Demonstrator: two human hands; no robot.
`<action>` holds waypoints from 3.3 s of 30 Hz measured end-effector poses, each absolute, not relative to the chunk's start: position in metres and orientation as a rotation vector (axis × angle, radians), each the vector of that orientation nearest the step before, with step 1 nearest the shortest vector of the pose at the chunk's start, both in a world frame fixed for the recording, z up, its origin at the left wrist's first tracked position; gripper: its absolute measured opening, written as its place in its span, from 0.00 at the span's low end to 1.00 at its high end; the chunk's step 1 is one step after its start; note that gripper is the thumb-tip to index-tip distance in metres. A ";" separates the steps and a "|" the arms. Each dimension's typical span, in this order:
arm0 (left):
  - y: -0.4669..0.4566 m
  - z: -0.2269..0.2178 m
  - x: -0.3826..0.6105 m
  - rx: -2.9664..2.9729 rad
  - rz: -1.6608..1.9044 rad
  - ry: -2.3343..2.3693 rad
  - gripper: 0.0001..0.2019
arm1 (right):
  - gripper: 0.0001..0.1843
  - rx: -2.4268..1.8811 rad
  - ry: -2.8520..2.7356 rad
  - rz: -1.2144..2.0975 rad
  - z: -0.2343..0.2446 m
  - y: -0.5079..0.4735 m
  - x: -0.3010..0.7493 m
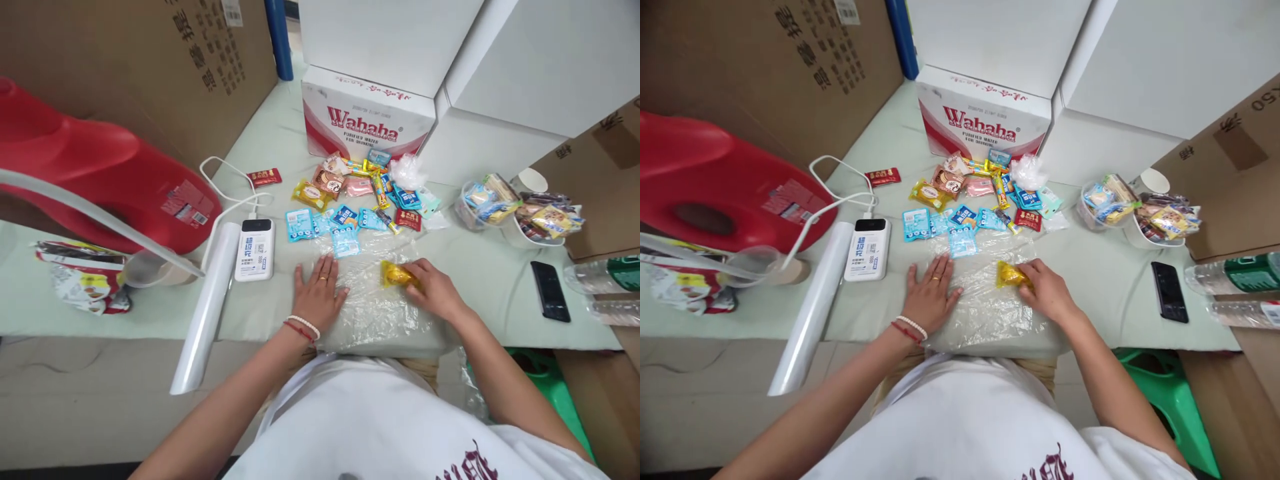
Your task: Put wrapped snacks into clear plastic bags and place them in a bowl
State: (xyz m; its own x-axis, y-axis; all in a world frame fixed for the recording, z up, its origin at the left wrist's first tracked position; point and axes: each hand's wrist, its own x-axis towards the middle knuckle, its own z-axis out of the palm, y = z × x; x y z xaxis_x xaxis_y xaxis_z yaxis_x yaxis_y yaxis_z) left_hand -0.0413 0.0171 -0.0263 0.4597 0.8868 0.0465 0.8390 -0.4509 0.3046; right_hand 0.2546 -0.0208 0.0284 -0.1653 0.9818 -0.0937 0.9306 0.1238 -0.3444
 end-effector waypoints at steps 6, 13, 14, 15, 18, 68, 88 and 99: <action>0.011 -0.021 -0.052 2.502 0.458 1.474 0.32 | 0.28 -1.704 -2.198 0.400 0.053 -0.020 0.244; 0.005 -0.020 -0.080 2.652 0.609 0.996 0.26 | 0.30 -1.599 -2.516 0.549 0.033 0.004 0.201; 0.004 -0.022 -0.089 2.642 0.548 0.886 0.26 | 0.32 -1.555 -2.487 0.578 0.029 0.001 0.205; 0.003 -0.024 -0.097 2.623 0.497 0.804 0.28 | 0.33 -1.514 -2.431 0.603 0.028 -0.005 0.213; -0.003 -0.026 -0.119 2.585 0.420 0.689 0.41 | 0.38 -1.442 -2.268 0.670 0.026 -0.038 0.243; -0.010 -0.007 -0.012 2.519 0.569 1.287 0.19 | 0.14 -1.363 -2.728 0.245 0.045 0.009 0.201; 0.025 0.016 -0.032 1.583 0.733 1.320 0.10 | 0.21 -1.284 -2.587 0.687 0.030 -0.013 0.195; 0.009 0.008 0.031 2.132 0.513 1.427 0.10 | 0.22 -1.768 -1.755 0.443 -0.003 -0.033 0.233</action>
